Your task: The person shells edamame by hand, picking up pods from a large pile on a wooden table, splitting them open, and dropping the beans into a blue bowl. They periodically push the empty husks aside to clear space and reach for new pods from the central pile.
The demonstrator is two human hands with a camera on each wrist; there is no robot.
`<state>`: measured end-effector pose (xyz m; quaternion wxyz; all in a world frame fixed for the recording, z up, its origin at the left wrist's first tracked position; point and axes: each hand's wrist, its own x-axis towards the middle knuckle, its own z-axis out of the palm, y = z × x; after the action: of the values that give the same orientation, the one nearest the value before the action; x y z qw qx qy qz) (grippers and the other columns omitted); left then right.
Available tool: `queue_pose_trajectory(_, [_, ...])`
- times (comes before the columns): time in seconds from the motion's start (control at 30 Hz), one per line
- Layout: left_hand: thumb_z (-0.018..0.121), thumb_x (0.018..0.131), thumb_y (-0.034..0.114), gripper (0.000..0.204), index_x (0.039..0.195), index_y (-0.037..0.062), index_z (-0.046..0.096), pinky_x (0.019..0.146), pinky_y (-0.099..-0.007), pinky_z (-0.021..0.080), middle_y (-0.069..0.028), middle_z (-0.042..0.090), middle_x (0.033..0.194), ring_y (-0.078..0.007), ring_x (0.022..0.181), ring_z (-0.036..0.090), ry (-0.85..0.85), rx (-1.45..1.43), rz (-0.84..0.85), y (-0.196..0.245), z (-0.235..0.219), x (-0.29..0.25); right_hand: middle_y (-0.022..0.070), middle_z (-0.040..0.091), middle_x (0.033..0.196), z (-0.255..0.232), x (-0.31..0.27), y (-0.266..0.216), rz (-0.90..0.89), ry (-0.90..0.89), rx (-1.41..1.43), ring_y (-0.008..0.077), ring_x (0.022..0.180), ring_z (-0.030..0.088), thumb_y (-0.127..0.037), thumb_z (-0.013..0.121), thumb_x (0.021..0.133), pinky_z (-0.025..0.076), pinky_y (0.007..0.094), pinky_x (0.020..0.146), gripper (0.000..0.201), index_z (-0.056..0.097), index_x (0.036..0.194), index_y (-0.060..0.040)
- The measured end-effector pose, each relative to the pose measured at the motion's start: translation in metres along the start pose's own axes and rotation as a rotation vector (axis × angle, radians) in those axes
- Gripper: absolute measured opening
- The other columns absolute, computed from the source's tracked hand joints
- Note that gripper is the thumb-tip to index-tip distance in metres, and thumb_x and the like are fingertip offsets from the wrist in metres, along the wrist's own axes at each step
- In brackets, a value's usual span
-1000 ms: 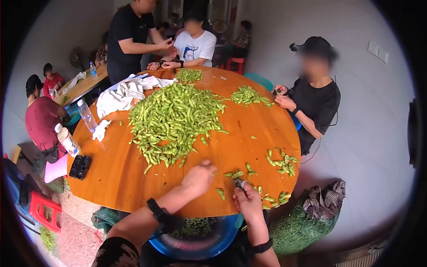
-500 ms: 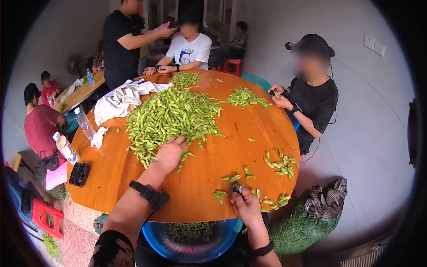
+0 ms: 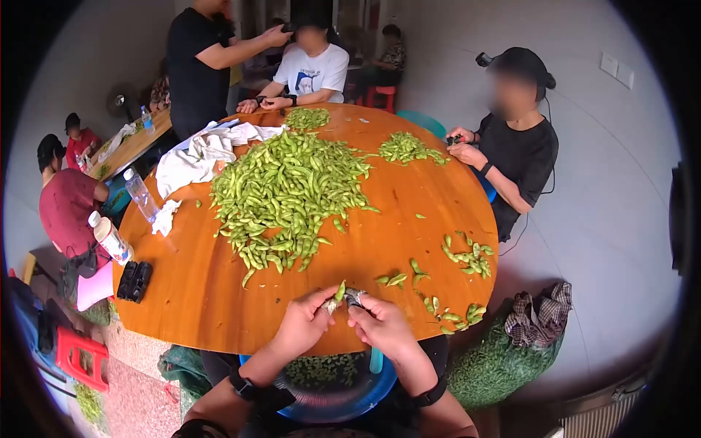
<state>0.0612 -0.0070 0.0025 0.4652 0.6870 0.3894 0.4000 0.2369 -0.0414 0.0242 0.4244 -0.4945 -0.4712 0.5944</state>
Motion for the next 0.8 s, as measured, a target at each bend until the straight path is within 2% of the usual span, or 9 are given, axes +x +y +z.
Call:
queue_pose_trajectory(0.1, [0.05, 0.089, -0.004, 0.037, 0.125, 0.0031, 0.055, 0.058, -0.0205, 0.048, -0.004, 0.064, 0.096, -0.0069, 0.067, 0.059, 0.029, -0.087, -0.047, -0.011, 0.003, -0.007, -0.0015, 0.054, 0.073, 0.004, -0.001, 0.009, -0.011, -0.004, 0.001, 0.0041, 0.055, 0.047, -0.013, 0.055, 0.094, 0.04, 0.0206, 0.048, 0.021, 0.059, 0.112, -0.0018])
queue_pose_trajectory(0.3, [0.054, 0.088, -0.005, 0.033, 0.119, 0.0024, 0.056, 0.062, -0.0217, 0.05, -0.0025, 0.063, 0.092, -0.0071, 0.07, 0.059, 0.096, 0.128, 0.139, -0.017, 0.007, -0.009, -0.0019, 0.054, 0.074, 0.011, 0.0, 0.022, 0.03, 0.019, 0.04, 0.0037, 0.059, 0.048, -0.008, 0.056, 0.092, 0.041, 0.02, 0.051, 0.019, 0.059, 0.11, -0.0029])
queue_pose_trajectory(0.5, [0.053, 0.087, -0.006, 0.027, 0.113, 0.0009, 0.052, 0.063, -0.0227, 0.05, -0.0042, 0.062, 0.09, -0.0083, 0.072, 0.059, 0.096, 0.064, 0.072, -0.023, 0.005, -0.009, -0.0028, 0.055, 0.074, 0.03, 0.012, 0.049, -0.2, 0.165, -0.093, 0.004, 0.067, 0.049, -0.006, 0.056, 0.091, 0.042, 0.0207, 0.06, 0.019, 0.061, 0.109, -0.0036])
queue_pose_trajectory(0.57, [0.056, 0.083, -0.004, 0.028, 0.11, 0.0026, 0.053, 0.069, -0.0332, 0.052, -0.0145, 0.064, 0.089, -0.0287, 0.081, 0.067, 0.131, 0.102, 0.036, -0.024, 0.004, -0.009, -0.004, 0.053, 0.07, 0.037, 0.014, 0.043, -0.391, 0.233, -0.132, 0.0034, 0.061, 0.046, -0.006, 0.055, 0.091, 0.04, 0.0202, 0.054, 0.013, 0.061, 0.102, -0.0047])
queue_pose_trajectory(0.6, [0.056, 0.083, -0.004, 0.028, 0.11, 0.0026, 0.053, 0.069, -0.0332, 0.052, -0.0145, 0.064, 0.089, -0.0287, 0.081, 0.067, 0.128, 0.099, 0.031, -0.024, 0.003, -0.009, -0.004, 0.053, 0.07, 0.036, 0.013, 0.04, -0.386, 0.235, -0.133, 0.0034, 0.061, 0.046, -0.006, 0.055, 0.091, 0.04, 0.0202, 0.054, 0.013, 0.061, 0.102, -0.0047])
queue_pose_trajectory(0.67, [0.056, 0.084, -0.003, 0.026, 0.109, 0.0025, 0.052, 0.069, -0.0323, 0.052, -0.0144, 0.064, 0.086, -0.0267, 0.079, 0.067, 0.114, 0.086, 0.055, -0.023, 0.001, -0.007, -0.0048, 0.049, 0.067, 0.031, 0.012, 0.03, -0.005, 0.114, 0.226, 0.0023, 0.054, 0.042, -0.006, 0.054, 0.092, 0.034, 0.0195, 0.047, 0.008, 0.061, 0.095, -0.007])
queue_pose_trajectory(0.7, [0.054, 0.086, -0.004, 0.025, 0.11, 0.0032, 0.052, 0.064, -0.0292, 0.05, -0.0093, 0.063, 0.085, -0.0181, 0.071, 0.063, 0.096, 0.051, 0.068, -0.022, 0.0, -0.007, -0.0053, 0.048, 0.066, 0.032, 0.01, 0.023, 0.03, 0.124, 0.279, 0.0014, 0.049, 0.038, -0.008, 0.054, 0.093, 0.028, 0.0189, 0.042, 0.007, 0.059, 0.089, -0.0092])
queue_pose_trajectory(0.73, [0.054, 0.086, -0.004, 0.025, 0.11, 0.0032, 0.052, 0.064, -0.0292, 0.05, -0.0093, 0.063, 0.085, -0.0181, 0.071, 0.063, 0.093, 0.048, 0.066, -0.024, -0.001, -0.006, -0.0053, 0.048, 0.066, 0.031, 0.01, 0.022, 0.032, 0.129, 0.279, 0.0014, 0.049, 0.038, -0.008, 0.054, 0.093, 0.028, 0.0189, 0.042, 0.007, 0.059, 0.089, -0.0092])
queue_pose_trajectory(0.8, [0.049, 0.09, -0.006, 0.026, 0.113, 0.0054, 0.051, 0.061, -0.0199, 0.047, 0.0001, 0.06, 0.095, -0.0054, 0.075, 0.055, -0.026, -0.147, 0.006, -0.029, -0.003, -0.004, -0.0048, 0.049, 0.066, 0.027, 0.01, 0.021, 0.079, 0.116, 0.308, 0.0015, 0.048, 0.039, -0.008, 0.054, 0.093, 0.028, 0.0187, 0.04, 0.006, 0.059, 0.09, -0.0095])
